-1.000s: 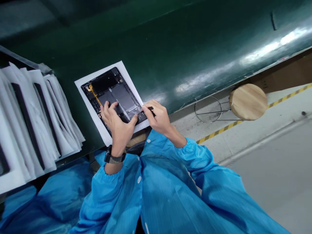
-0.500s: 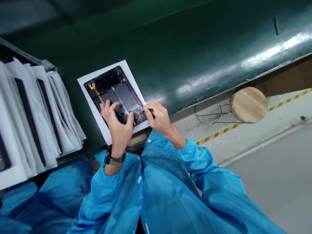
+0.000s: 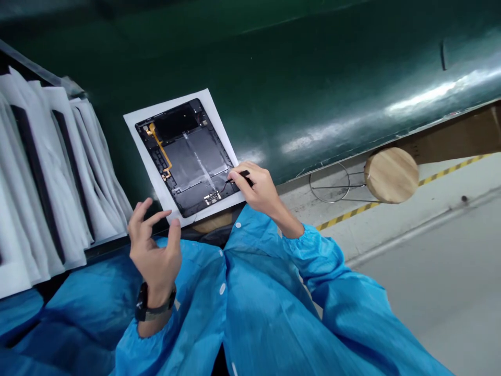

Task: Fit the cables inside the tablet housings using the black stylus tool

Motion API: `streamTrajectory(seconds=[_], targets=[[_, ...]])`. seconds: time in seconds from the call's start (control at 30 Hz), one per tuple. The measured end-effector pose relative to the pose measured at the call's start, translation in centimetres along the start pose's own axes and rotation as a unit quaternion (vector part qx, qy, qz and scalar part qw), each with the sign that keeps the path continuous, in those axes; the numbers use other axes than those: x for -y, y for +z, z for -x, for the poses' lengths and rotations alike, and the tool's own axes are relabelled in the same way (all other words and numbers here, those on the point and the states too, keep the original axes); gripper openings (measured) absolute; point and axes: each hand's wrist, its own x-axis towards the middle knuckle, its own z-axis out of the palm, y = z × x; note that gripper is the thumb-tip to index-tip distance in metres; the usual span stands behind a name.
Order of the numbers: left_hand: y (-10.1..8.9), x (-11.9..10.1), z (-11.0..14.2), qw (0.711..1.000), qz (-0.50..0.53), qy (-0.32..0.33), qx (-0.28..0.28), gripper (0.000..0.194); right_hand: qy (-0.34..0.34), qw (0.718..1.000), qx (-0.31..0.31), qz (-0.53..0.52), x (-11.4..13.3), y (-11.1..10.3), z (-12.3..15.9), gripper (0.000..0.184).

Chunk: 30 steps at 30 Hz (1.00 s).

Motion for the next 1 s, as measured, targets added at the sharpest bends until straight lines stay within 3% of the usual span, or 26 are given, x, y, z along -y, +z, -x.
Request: streamTrajectory(seconds=[0.13,0.3,0.43,0.7,0.9,1.0], targets=[[-0.4,1.1,1.4,1.000,-0.006,-0.022,-0.003,0.014,0.036,0.999,-0.007,-0.020,0.4,-0.2,-0.1,0.027],[-0.3,1.8,2.5,1.000,-0.010,0.001,0.000,0.014,0.023,1.000,0.014,0.007,0.6,-0.1,0.0,0.027],[0.2,2.2,3.0,1.000,-0.002,0.029,0.007,0.008,0.050,0.998,-0.019,0.026,0.3,-0.1,0.0,0.030],[1.5,1.8,3.6,1.000,0.004,0.004,0.000,0.004,0.077,0.994,-0.080,-0.016,-0.5,0.1,0.1,0.029],[2.4,1.6,3.6,1.000,0.002,-0.023,-0.011,0.006,0.083,0.996,-0.041,-0.003,0.2,0.5,0.1,0.032],[2.6,1.6,3.6,0.999,0.005,-0.030,-0.018,0.006,0.086,0.995,-0.051,-0.015,0.5,0.6,0.0,0.031]])
